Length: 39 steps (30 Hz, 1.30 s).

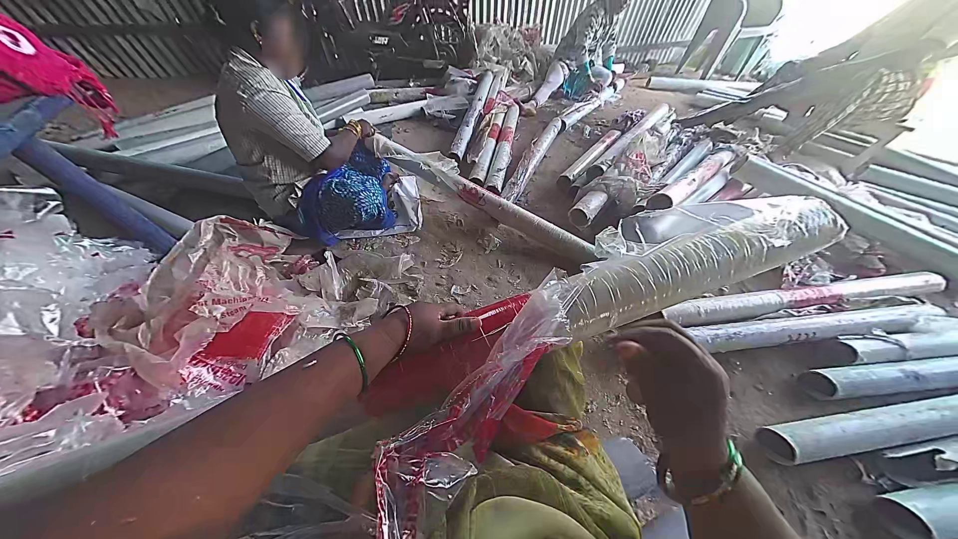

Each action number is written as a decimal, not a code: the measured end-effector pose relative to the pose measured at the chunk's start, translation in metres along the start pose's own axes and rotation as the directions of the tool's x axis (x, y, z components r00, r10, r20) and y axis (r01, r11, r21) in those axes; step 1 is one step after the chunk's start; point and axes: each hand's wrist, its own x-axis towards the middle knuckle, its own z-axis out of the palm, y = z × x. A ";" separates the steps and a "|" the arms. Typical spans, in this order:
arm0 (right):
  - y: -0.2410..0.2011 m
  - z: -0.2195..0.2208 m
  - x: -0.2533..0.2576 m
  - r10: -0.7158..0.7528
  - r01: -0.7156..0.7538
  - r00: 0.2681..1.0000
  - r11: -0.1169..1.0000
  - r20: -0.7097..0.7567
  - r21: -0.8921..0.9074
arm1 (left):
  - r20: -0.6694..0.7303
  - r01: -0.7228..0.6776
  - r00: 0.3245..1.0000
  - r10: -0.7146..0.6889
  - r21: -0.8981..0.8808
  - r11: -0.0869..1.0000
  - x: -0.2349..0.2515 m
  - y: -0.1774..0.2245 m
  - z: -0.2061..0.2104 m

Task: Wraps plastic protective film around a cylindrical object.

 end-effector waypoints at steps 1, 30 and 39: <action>0.008 -0.005 0.008 0.088 -0.087 0.996 0.991 0.006 -0.104 | -0.008 0.007 1.000 -0.006 0.026 1.000 -0.002 0.003 0.001; 0.077 0.011 0.026 -0.026 -0.008 0.971 0.990 0.238 0.140 | -0.006 -0.167 0.985 0.170 0.181 0.969 0.032 0.088 0.020; 0.081 0.002 0.001 0.037 -0.076 0.988 0.961 0.151 0.265 | 0.037 -0.003 0.999 -0.005 0.217 0.976 0.055 0.138 0.041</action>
